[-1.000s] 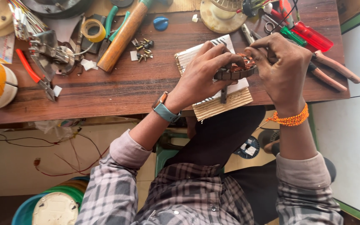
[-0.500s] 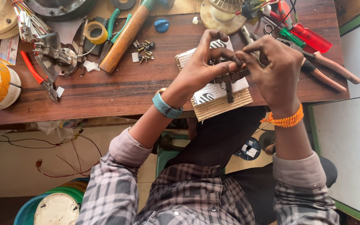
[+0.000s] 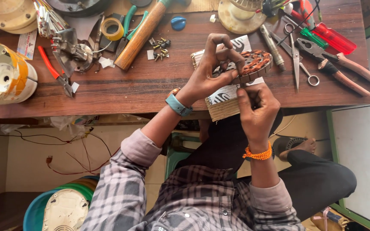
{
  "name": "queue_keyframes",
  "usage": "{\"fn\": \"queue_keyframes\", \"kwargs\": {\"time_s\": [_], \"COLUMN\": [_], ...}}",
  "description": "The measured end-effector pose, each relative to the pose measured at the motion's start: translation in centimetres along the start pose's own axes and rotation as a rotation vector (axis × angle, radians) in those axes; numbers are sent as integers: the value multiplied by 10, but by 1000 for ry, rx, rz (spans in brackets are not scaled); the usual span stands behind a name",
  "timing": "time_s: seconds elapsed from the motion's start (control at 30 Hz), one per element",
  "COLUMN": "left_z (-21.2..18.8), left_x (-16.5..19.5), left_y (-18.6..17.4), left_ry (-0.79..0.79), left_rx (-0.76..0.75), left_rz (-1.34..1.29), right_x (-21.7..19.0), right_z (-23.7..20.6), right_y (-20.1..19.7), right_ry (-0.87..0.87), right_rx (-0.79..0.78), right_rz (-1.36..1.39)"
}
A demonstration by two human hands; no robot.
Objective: The person sits at a workbench fitting copper wire coils onto an electric motor armature, pressing and adjusting the windings around the laminated core by hand and turning the armature to work on different sides.
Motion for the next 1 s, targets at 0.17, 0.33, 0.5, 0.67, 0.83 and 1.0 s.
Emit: {"fn": "queue_keyframes", "kwargs": {"time_s": [0.17,0.33,0.5,0.67,0.83,1.0], "left_z": [1,2,0,11,18,24], "left_x": [1,18,22,20,26,29], "left_y": [7,24,39,29,23,28], "left_ry": [-38,175,301,309,272,265], "left_rx": [39,107,164,56,-48,-101], "left_rz": [-14,483,831,734,759,774], "right_x": [20,28,40,33,6,-13], "right_z": [-4,-12,-1,22,47,71], "right_y": [-8,-15,-46,-82,-86,-76], "right_ry": [107,57,54,-58,-211,-304], "right_rx": [27,3,83,99,41,-35], "right_rz": [42,3,-158,-164,-301,-410]}}
Point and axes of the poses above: each hand's wrist, its own z-axis towards the middle knuckle, its own y-axis out of the palm, x = y × z, the point moved 4 cm from there along z, towards the middle knuckle, and after that the axes turned 3 degrees about x, right-handed, at the moved point
